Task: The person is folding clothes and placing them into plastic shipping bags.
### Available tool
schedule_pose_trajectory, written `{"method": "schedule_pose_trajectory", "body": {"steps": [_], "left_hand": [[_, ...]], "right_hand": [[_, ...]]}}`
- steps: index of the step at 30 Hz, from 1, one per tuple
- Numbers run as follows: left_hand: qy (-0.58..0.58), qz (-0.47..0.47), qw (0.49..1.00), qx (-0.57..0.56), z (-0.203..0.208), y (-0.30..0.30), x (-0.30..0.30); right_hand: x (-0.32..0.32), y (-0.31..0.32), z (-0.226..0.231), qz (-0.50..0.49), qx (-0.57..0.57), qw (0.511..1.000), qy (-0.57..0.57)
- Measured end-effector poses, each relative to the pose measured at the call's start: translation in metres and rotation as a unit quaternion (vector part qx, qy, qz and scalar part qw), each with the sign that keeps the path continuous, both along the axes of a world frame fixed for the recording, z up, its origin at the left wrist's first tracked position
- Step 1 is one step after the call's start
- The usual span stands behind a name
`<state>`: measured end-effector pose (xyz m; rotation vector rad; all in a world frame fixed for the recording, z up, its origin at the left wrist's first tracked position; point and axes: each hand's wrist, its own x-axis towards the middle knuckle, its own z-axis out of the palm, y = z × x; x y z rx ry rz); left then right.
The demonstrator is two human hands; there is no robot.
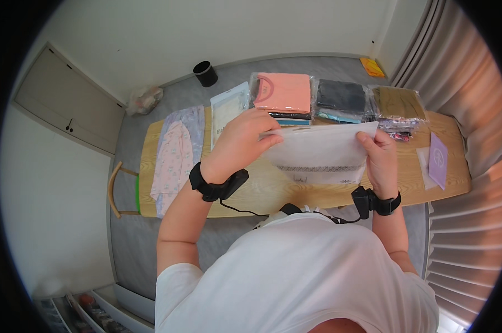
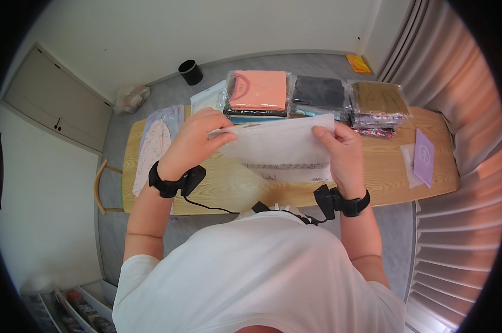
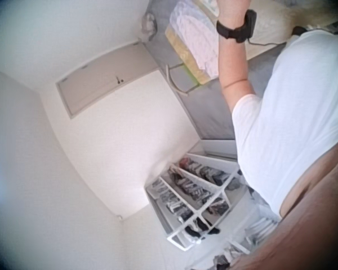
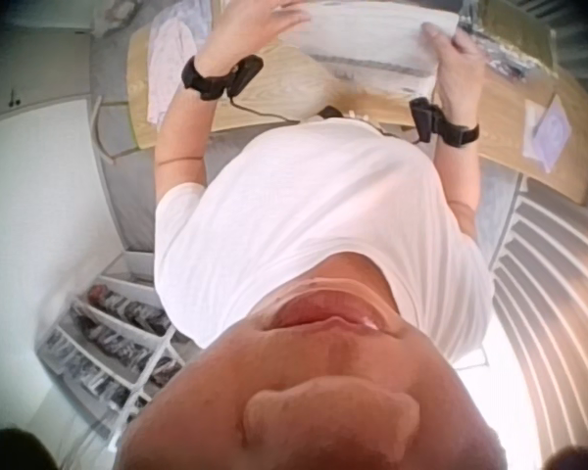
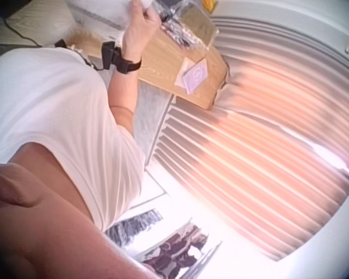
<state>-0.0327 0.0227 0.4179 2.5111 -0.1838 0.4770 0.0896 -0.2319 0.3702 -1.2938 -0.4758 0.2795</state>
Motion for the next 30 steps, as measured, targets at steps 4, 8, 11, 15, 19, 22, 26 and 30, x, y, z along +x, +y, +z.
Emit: {"method": "schedule_pose_trajectory", "body": {"steps": [4, 8, 11, 15, 19, 22, 26, 30], "left_hand": [[-0.031, -0.012, 0.999, 0.042, -0.003, 0.001, 0.004], [-0.059, -0.013, 0.997, 0.037, -0.002, -0.005, 0.005], [-0.030, -0.027, 0.999, -0.008, 0.005, -0.018, 0.004], [-0.025, -0.023, 0.999, 0.024, -0.005, -0.014, 0.007], [-0.043, 0.005, 0.999, 0.029, -0.006, -0.016, 0.007], [-0.048, 0.004, 0.999, 0.000, -0.001, -0.025, 0.007], [-0.038, -0.026, 0.999, 0.009, -0.002, -0.024, 0.010], [-0.031, -0.015, 0.999, 0.023, -0.003, -0.026, 0.009]], "right_hand": [[-0.001, -0.002, -0.001, 0.000, -0.008, 1.000, 0.000], [-0.004, 0.000, -0.002, 0.005, -0.024, 1.000, 0.000], [-0.007, 0.000, -0.001, 0.024, -0.034, 0.999, -0.007], [-0.010, 0.004, -0.002, 0.037, -0.026, 0.999, -0.015], [-0.012, 0.008, 0.002, 0.031, -0.026, 0.999, -0.006], [-0.011, 0.010, 0.001, 0.030, -0.023, 0.999, 0.002], [-0.014, 0.012, -0.001, 0.038, -0.039, 0.999, -0.004], [-0.017, 0.014, -0.002, 0.046, -0.046, 0.998, -0.007]]}}
